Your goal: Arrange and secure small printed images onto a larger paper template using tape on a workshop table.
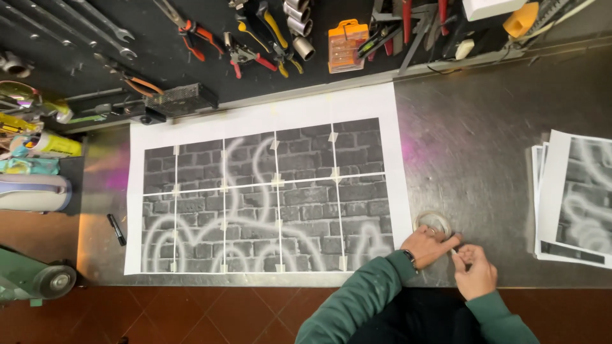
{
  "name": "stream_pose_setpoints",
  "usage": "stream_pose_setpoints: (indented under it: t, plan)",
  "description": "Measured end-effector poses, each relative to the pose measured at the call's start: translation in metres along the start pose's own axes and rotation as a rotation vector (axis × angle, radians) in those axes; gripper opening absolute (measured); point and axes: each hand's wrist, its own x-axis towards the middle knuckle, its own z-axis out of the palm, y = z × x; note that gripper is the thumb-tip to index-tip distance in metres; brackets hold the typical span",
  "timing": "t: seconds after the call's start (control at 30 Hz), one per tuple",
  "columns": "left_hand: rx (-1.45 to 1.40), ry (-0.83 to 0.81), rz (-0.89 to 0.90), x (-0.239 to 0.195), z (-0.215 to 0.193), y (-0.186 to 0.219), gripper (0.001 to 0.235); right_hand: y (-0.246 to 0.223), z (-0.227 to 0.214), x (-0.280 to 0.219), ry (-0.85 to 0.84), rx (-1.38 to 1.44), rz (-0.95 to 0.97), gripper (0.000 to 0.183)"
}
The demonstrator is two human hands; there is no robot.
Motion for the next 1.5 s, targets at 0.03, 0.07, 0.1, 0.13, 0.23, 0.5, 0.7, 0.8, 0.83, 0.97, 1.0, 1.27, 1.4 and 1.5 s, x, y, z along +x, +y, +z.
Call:
stream_pose_setpoints:
  t: [0.03,0.07,0.1,0.13,0.23,0.5,0.7,0.8,0.83,0.97,1.0,1.27,1.4,1.5]
  plan:
    - [0.003,0.004,-0.004,0.002,0.000,0.001,0.050,-0.002,-0.006,0.001,-0.002,0.000,-0.006,0.029]
    - [-0.035,0.048,0.006,0.004,-0.001,0.001,0.040,-0.004,-0.012,0.002,-0.013,0.033,-0.011,0.031]
    - [-0.076,0.092,0.010,0.004,0.001,0.005,0.030,-0.004,-0.019,0.000,-0.032,0.063,-0.017,0.034]
    - [-0.077,0.096,-0.001,0.004,0.002,0.009,0.030,-0.010,-0.026,0.002,-0.041,0.059,-0.023,0.034]
    - [-0.096,0.182,-0.079,0.008,-0.009,0.009,0.022,-0.037,-0.036,0.015,-0.019,0.071,-0.039,0.037]
    - [-0.298,0.349,-0.285,0.009,-0.078,0.017,0.012,-0.101,-0.051,0.041,0.091,0.091,-0.290,0.013]
    - [0.124,0.384,-0.069,0.001,-0.086,0.017,0.013,0.037,0.030,0.091,-0.117,0.683,-0.043,0.010]
    - [0.095,0.299,-0.032,-0.002,-0.085,0.023,0.017,0.058,0.018,0.119,0.065,0.571,0.145,0.014]
    - [0.087,0.306,-0.036,0.000,-0.061,0.018,0.017,0.050,0.004,0.123,0.065,0.560,0.143,0.014]
    - [0.079,0.188,0.124,0.013,0.010,0.002,0.045,0.002,-0.029,0.142,-0.010,0.480,-0.020,0.018]
    - [0.073,0.139,0.166,0.016,0.021,-0.001,0.059,-0.015,-0.032,0.146,-0.011,0.415,-0.121,0.019]
    - [-0.122,0.248,0.037,0.000,-0.015,-0.045,0.049,-0.148,0.016,0.176,-0.122,0.154,-0.154,0.046]
    - [-0.183,0.337,-0.300,-0.005,-0.033,-0.084,0.040,-0.139,0.065,0.206,-0.250,0.181,-0.118,0.016]
    - [-0.062,0.301,-0.427,-0.002,-0.025,-0.107,0.051,-0.127,0.092,0.228,-0.333,0.184,-0.179,0.015]
